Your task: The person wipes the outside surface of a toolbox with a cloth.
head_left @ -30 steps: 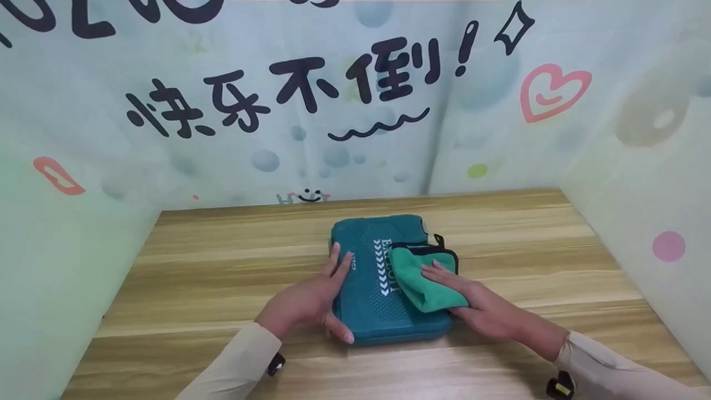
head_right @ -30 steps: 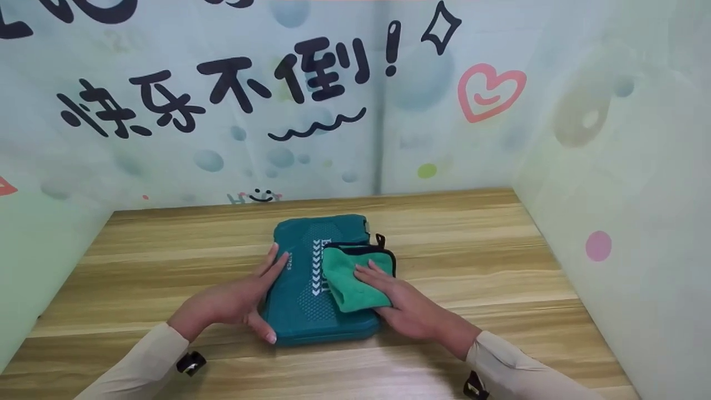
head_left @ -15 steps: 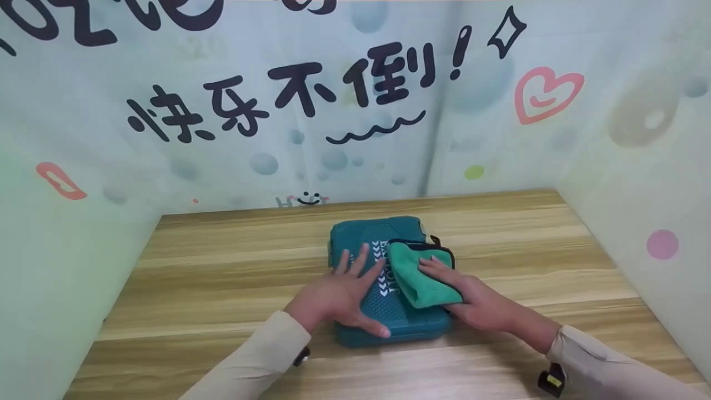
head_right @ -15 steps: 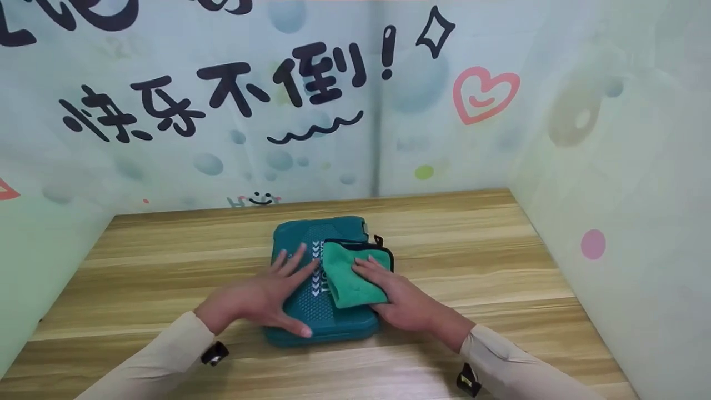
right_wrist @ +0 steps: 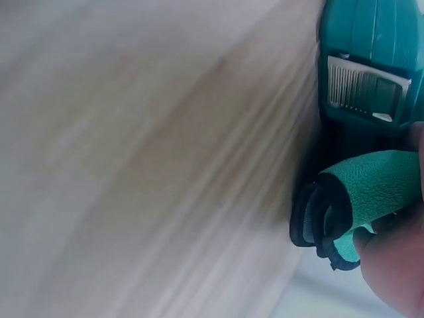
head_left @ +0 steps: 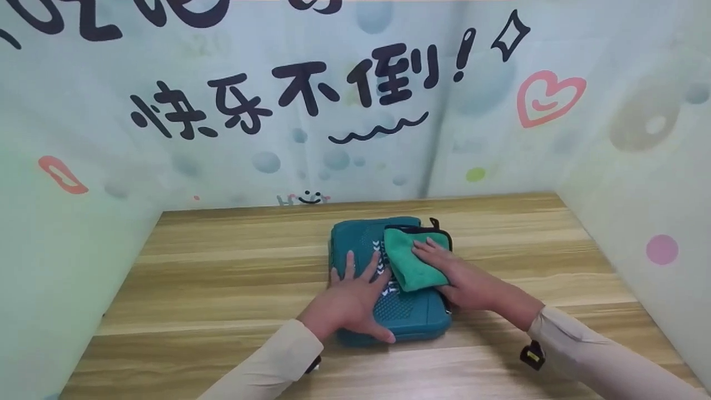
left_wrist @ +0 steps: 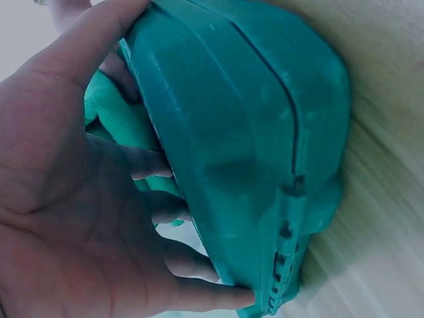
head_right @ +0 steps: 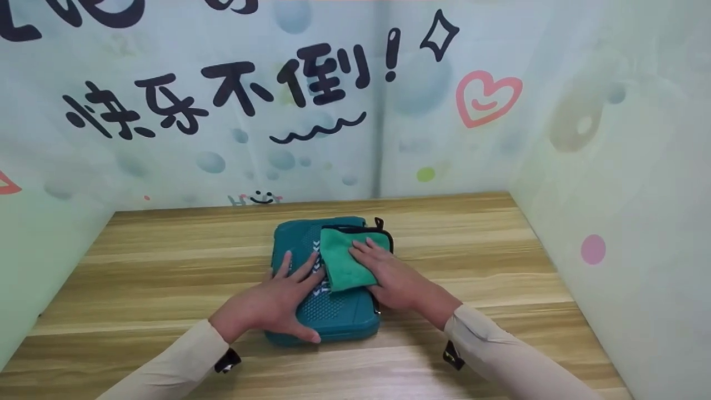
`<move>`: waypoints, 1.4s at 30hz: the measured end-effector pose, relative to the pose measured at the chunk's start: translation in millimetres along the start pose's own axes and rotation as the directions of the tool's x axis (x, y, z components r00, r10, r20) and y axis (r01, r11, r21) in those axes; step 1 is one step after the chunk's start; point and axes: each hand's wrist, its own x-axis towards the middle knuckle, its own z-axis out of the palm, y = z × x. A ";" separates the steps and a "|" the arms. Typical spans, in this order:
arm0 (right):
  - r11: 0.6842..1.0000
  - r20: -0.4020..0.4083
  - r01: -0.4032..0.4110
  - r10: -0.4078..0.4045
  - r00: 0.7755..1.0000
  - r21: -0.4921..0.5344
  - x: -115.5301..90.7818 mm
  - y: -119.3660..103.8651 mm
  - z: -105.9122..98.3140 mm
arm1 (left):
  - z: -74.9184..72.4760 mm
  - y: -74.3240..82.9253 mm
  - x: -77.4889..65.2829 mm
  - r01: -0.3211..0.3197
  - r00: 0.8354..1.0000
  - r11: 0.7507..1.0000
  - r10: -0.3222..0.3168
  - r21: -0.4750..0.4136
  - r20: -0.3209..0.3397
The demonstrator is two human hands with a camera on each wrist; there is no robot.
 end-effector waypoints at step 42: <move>0.535 -0.175 -0.175 0.539 0.824 0.826 67.3 39.7 7.7 | 9.2 -7.9 -4.0 -0.057 0.995 0.996 0.050 -0.075 -0.089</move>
